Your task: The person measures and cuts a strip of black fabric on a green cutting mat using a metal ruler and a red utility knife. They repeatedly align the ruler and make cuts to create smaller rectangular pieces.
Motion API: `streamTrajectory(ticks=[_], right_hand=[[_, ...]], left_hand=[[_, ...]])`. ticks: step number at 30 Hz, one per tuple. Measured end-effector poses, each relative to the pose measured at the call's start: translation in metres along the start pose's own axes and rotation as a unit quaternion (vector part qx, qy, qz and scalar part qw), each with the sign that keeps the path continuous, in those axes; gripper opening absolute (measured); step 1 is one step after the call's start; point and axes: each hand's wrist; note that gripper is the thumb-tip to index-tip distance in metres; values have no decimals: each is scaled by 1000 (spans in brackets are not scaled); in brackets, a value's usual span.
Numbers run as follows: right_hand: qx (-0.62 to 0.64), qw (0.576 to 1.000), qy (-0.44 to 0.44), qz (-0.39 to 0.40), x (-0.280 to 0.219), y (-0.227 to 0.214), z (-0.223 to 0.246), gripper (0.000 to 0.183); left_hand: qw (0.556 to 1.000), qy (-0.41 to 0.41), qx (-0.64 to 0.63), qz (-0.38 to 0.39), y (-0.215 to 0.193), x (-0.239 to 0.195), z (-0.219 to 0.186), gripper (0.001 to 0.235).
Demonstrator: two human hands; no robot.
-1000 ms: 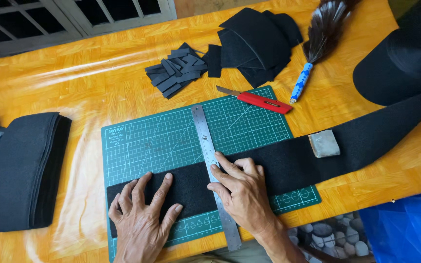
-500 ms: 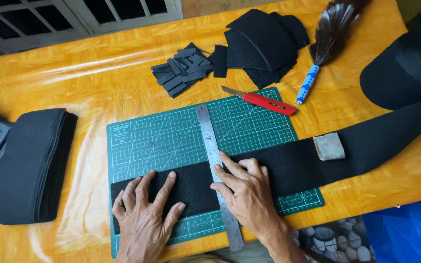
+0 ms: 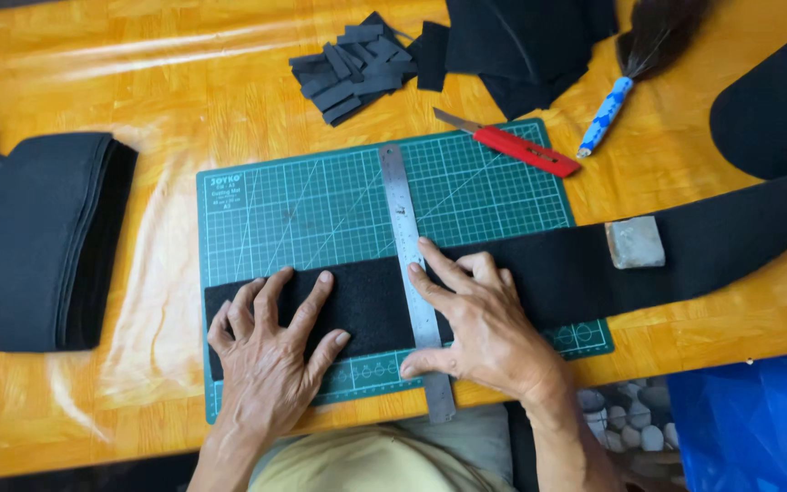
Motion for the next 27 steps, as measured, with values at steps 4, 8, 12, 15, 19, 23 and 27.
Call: streamTrajectory(ticks=[4,8,12,15,19,23,27], right_hand=[[38,997,7,60,4,-11,-3,103],[44,995,13,93,6,-13,-4,97],[35,996,26,71,7,-11,1,98],[54,995,39,75,6,-10,1,98],[51,996,32,65,7,-10,1,99],[58,994,49,80,8,-9,4,100],[68,993,46,82,8,-10,5,102]], left_hand=[[1000,-2,-14,7,-2,-1,-1,64],[1000,-3,-9,8,-2,-1,-1,64],[1000,0,-4,-1,-3,1,-1,64],[1000,-7,-6,6,0,-1,0,65],[1000,-8,6,-8,3,-2,0,65],[1000,-7,8,-18,2,-2,0,65],[1000,-7,9,-17,3,-2,0,65]])
Point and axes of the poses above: each hand's wrist, its own x-axis towards the middle knuckle, its own y-axis out of the palm, z = x × y, and after that the axes turned 2 degrees about -x, right-handed
